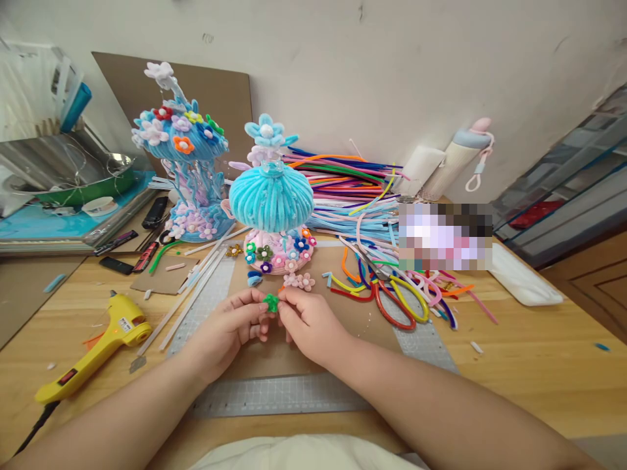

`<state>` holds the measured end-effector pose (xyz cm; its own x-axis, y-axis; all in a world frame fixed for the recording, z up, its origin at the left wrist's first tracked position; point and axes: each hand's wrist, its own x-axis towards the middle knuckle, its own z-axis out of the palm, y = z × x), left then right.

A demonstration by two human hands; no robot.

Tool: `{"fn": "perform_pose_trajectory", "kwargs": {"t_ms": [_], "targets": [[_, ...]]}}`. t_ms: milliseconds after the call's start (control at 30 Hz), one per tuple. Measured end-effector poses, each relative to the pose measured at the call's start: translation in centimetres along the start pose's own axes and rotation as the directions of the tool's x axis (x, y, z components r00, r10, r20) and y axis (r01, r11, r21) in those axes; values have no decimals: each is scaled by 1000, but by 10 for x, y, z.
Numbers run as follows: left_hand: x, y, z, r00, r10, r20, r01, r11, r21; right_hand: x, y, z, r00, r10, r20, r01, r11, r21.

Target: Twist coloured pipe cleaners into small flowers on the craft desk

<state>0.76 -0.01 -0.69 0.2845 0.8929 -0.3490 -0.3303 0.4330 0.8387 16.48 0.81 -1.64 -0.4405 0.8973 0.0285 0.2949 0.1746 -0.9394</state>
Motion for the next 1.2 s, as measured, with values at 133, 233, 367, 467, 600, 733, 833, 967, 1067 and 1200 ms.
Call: {"fn": "perform_pose_trajectory", "kwargs": {"t_ms": [133,233,367,467,600,733,833,967,1067,1200], "targets": [[0,0,2,998,48,-45,-42,990,132,1,1,-1,999,18,33,-19,1000,11],[0,2,5,991,115,-65,-93,957,274,1,0,-2,999,25,39,-26,1000,10],[1,3,7,987,152,-55,-117,906,408,1,-1,-2,999,-20,40,25,992,-123],[1,0,3,983,176,-58,-122,848,516,1,0,-2,999,-47,12,48,976,-211],[1,-3,-1,968,246,-40,-159,734,660,2,1,-1,995,-95,2,92,952,-292],[0,-1,1,973,224,-59,-147,796,587,1,-1,0,989,-150,-7,139,933,-331],[-1,0,6,980,177,-86,-122,892,434,-1,-4,1,985,-168,-37,147,933,-328],[-2,-3,10,973,196,-121,-130,901,414,-1,-6,3,980,-178,-84,124,888,-442],[-2,-2,10,968,195,-158,-119,911,396,-1,-5,1,985,-151,-83,107,913,-394],[1,0,7,960,178,-215,-116,956,270,1,-3,-2,999,-9,-42,8,999,-35]]}}
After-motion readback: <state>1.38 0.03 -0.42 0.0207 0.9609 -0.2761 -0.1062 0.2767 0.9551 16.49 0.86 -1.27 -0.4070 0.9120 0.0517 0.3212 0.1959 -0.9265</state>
